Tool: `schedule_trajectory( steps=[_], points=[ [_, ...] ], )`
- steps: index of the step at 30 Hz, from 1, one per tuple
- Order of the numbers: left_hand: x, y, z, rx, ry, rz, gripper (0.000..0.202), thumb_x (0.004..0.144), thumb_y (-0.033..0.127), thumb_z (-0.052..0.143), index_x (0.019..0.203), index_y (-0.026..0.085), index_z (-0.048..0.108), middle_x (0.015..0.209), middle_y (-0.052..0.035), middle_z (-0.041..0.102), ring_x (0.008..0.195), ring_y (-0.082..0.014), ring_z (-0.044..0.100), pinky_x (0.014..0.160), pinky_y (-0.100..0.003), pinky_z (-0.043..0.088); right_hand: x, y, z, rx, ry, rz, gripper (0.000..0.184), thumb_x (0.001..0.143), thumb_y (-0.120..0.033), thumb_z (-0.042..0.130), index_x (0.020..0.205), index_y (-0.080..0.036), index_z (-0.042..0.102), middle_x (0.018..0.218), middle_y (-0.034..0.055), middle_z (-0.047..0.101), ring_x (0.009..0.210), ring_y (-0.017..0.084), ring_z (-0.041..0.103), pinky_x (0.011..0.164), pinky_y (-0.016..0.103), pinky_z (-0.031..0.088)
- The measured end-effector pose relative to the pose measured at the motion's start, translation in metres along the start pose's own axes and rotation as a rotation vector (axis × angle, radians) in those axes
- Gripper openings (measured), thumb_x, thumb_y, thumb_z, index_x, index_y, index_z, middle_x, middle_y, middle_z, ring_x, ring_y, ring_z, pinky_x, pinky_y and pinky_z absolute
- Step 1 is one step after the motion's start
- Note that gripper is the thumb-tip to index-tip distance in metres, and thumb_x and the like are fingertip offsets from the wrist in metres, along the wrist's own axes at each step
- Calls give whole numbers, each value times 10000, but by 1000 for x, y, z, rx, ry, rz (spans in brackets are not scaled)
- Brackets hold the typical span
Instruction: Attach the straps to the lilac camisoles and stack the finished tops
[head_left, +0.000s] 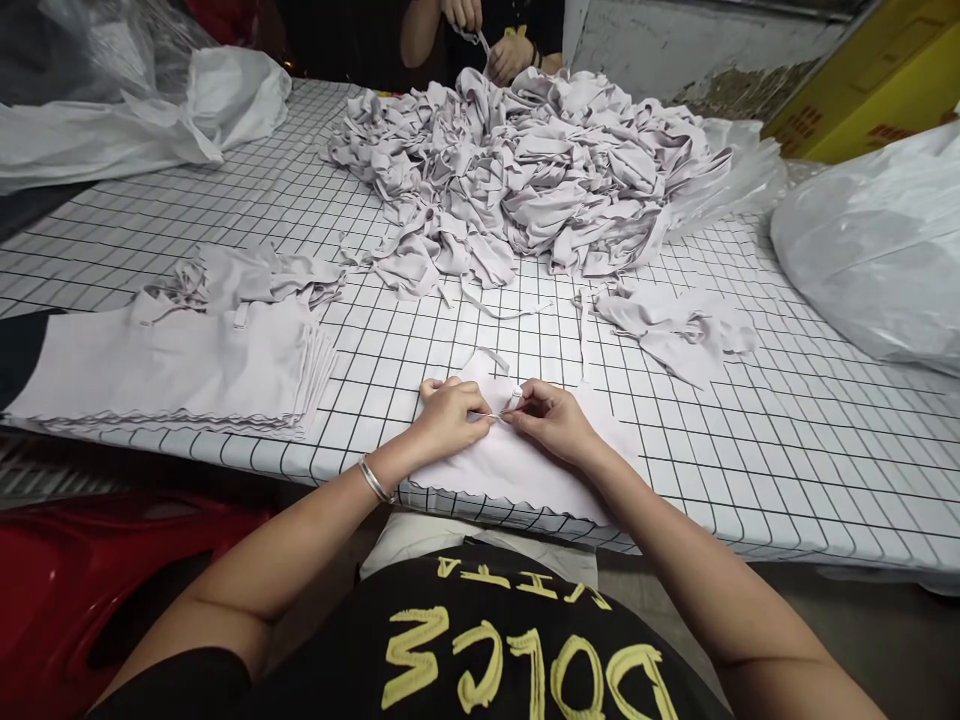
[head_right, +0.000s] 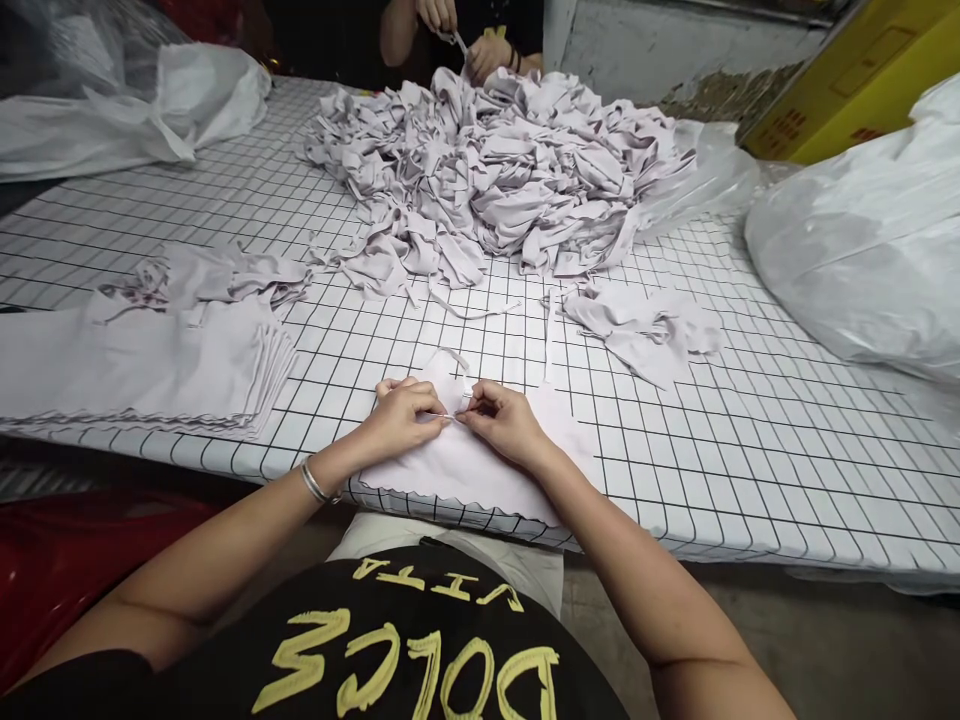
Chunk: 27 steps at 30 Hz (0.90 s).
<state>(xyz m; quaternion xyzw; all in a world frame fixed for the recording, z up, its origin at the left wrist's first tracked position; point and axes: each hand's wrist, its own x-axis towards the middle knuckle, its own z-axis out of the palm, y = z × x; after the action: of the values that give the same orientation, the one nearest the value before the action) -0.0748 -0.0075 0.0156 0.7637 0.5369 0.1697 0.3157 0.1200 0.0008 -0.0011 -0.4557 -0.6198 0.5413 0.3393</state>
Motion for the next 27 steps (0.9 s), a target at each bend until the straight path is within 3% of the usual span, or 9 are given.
schedule_trajectory(
  steps=[16, 21, 24, 27],
  points=[
    [0, 1, 3, 33, 13, 18, 140, 788, 279, 577, 695, 187, 626, 832, 4, 669, 945, -200, 537, 909, -440, 235, 1, 7, 12, -30, 55, -39, 193, 730, -292, 711, 721, -214, 534, 706, -15, 558, 640, 126, 504, 596, 269, 419],
    [3, -1, 5, 52, 11, 26, 121, 791, 255, 567, 709, 192, 628, 836, -1, 658, 935, -199, 538, 916, -449, 248, 10, -10, 12, 74, -65, 89, 252, 685, -314, 755, 874, -203, 630, 736, -5, 587, 643, 122, 526, 580, 266, 431],
    [0, -2, 6, 97, 2, 50, 116, 827, 292, 580, 790, 204, 645, 898, -20, 653, 969, -219, 542, 931, -469, 274, 22, -24, 11, 137, -106, 227, 250, 684, -355, 751, 814, -178, 632, 705, 14, 603, 606, 119, 528, 557, 270, 428],
    [-18, -2, 6, 234, 146, 69, 222, 855, 355, 609, 1011, 197, 628, 1121, -91, 621, 1104, -275, 515, 1014, -533, 249, 35, -34, 7, 274, -125, 314, 316, 673, -364, 756, 855, -205, 552, 733, 10, 632, 610, 129, 565, 565, 274, 437]
  ],
)
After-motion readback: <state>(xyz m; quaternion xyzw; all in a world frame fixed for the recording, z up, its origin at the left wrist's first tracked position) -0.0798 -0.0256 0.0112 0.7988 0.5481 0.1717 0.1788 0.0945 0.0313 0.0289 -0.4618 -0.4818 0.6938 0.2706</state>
